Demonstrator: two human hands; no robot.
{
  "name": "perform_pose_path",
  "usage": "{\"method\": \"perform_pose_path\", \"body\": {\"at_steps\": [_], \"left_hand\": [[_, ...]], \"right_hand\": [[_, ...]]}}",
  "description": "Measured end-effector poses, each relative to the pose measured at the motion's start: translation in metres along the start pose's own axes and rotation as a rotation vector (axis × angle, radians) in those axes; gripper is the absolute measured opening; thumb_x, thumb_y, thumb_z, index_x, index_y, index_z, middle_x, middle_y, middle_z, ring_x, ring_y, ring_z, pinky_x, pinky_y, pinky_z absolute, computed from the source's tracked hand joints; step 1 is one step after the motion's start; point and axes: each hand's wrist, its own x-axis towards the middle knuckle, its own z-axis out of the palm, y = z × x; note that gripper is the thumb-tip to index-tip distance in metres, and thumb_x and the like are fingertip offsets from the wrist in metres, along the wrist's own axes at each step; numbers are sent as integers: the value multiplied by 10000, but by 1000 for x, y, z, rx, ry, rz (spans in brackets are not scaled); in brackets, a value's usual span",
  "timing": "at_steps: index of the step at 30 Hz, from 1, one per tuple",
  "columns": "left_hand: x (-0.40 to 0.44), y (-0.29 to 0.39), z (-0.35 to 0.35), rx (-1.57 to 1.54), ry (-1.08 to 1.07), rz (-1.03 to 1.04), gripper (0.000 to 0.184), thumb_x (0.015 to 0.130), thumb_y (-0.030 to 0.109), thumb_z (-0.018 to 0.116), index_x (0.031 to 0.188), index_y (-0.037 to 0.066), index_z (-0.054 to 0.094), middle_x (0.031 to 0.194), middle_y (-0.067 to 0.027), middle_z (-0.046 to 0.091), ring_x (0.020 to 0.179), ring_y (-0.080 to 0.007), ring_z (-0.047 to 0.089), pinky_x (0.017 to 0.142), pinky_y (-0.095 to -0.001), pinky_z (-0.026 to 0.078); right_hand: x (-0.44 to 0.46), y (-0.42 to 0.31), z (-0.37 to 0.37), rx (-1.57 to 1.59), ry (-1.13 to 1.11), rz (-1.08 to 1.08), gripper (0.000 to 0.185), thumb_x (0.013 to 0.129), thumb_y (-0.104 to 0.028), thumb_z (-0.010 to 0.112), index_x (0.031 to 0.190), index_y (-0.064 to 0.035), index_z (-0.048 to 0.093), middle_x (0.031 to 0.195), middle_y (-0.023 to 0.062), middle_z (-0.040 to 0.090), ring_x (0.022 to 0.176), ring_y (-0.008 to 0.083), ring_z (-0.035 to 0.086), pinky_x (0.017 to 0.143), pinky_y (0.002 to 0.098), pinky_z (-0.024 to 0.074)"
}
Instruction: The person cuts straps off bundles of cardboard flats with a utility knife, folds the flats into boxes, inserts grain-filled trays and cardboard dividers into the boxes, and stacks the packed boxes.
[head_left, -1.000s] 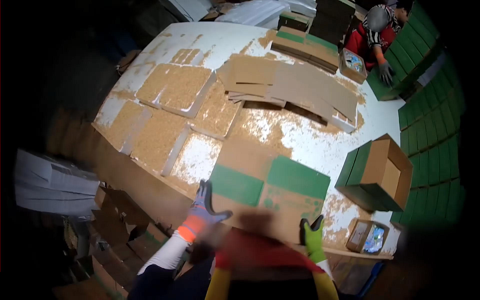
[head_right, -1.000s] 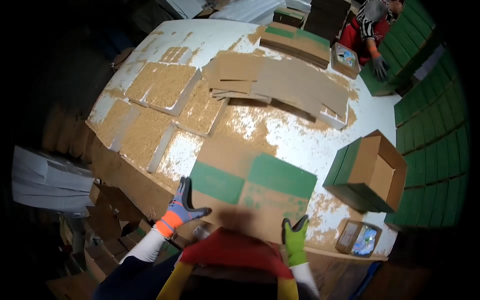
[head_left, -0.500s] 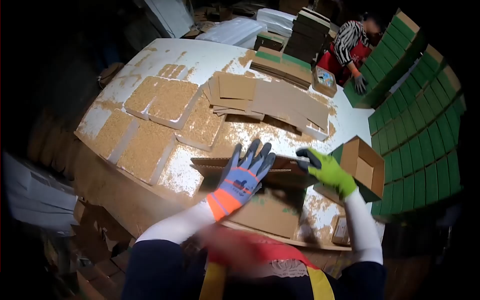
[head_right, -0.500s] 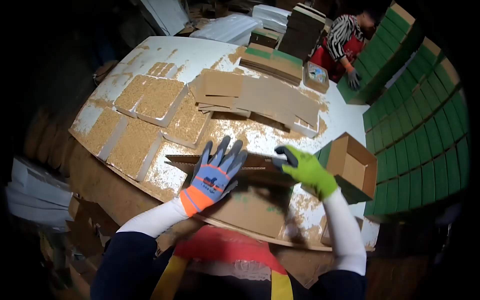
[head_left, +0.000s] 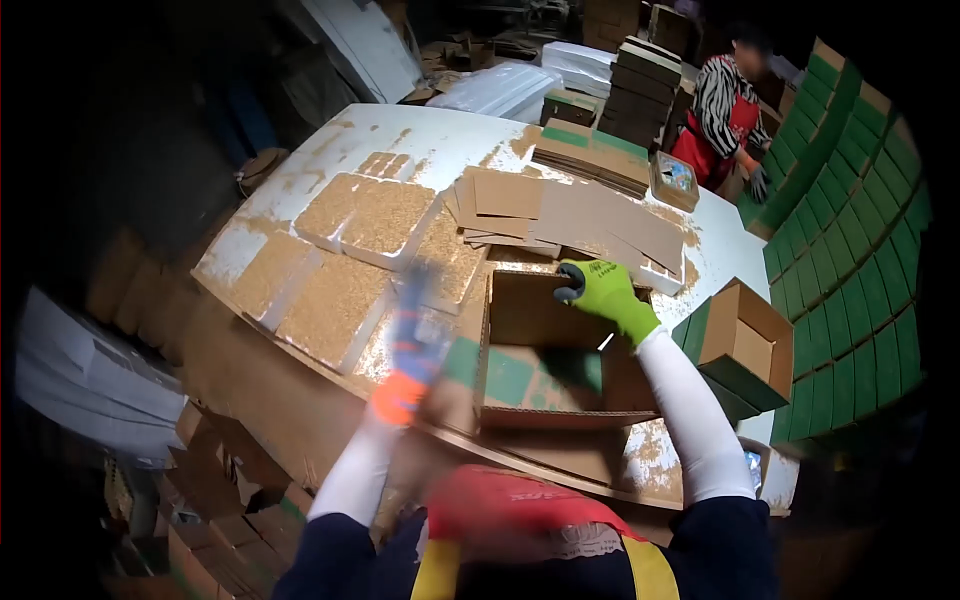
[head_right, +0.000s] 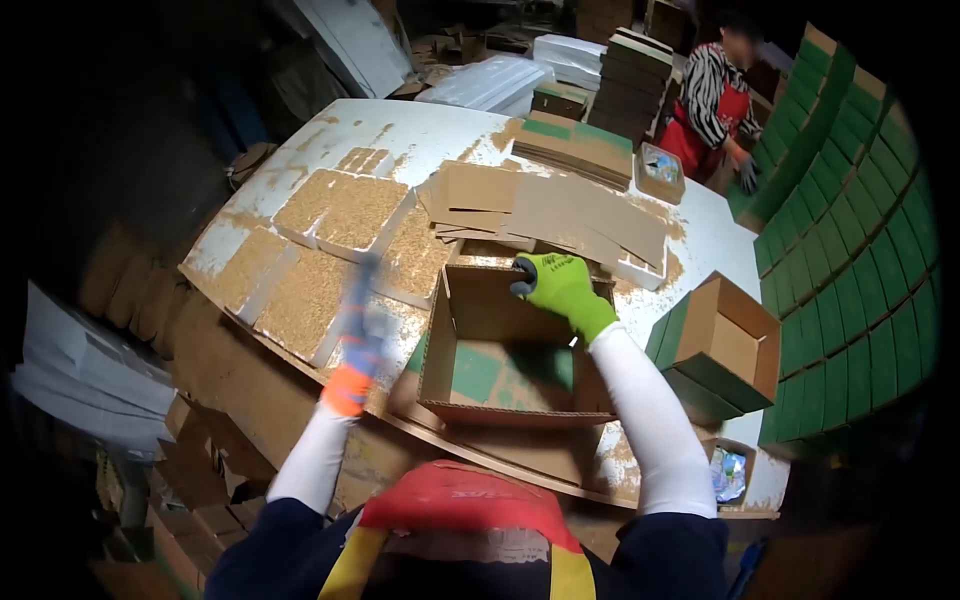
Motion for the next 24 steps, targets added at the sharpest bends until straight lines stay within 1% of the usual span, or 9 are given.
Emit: {"method": "perform_pose_path", "body": {"at_steps": [4,6,10,13,16,18,20,23,24], "left_hand": [[7,-12,56,536,-563,124,542,860,422,553,1300,107,518,1432,-152,405,1343,-369,330,1115,-498,236],[5,-11,48,260,-100,96,521,868,444,529,1292,141,536,1429,-144,407,1361,-358,300,1129,-483,211],[12,-11,48,236,-130,-69,494,867,460,538,1264,171,581,1367,-139,480,1327,-336,354,1109,-473,247],[25,-40,54,-683,-15,-219,493,875,391,558,1301,144,543,1345,-136,500,1268,-340,423,1086,-432,302],[23,-36,46,-312,-153,-245,507,872,402,555,1303,137,524,1389,-143,442,1258,-338,419,1069,-455,309],[7,-24,73,487,-104,-111,482,870,415,553,1262,134,548,1383,-144,434,1264,-340,405,1068,-493,288],[8,-4,49,448,-93,-80,530,865,432,549,1297,126,523,1358,-138,452,1262,-344,401,1070,-516,265],[-3,11,43,433,350,-7,693,848,499,554,1384,81,422,1384,-163,415,1294,-368,349,1086,-528,222],[-7,12,41,474,459,-119,811,802,577,571,1393,50,399,1406,-201,380,1335,-397,291,1096,-544,192]], "right_hand": [[-29,11,-13,344,571,-409,670,701,-215,795,1283,-73,494,1314,134,511,1176,270,533,966,385,438],[-97,39,-34,673,634,-81,734,708,-219,803,1336,-57,460,1340,143,493,1211,320,495,1023,397,398],[-170,-24,-57,55,-236,-255,813,651,-462,795,1278,-24,519,1331,190,490,1219,313,512,950,382,456],[-116,14,-4,402,-361,-324,727,646,-404,817,1220,-24,584,1150,129,634,1025,220,631,864,333,494],[-73,15,1,675,-578,32,639,645,-377,833,1157,-49,636,1001,106,692,909,184,659,811,305,506],[-55,14,-12,710,43,-373,624,618,-356,858,1129,-79,631,1079,80,651,985,186,611,859,330,477],[-4,97,-8,1006,466,-237,347,889,-167,584,1193,1,580,1186,89,619,1036,176,599,873,292,480],[-11,102,35,1625,335,153,427,976,-205,423,1345,8,442,1310,139,527,1161,244,545,980,361,431],[-26,71,56,949,389,37,514,937,-264,486,1366,7,405,1338,160,494,1198,287,499,1005,384,399]]}}
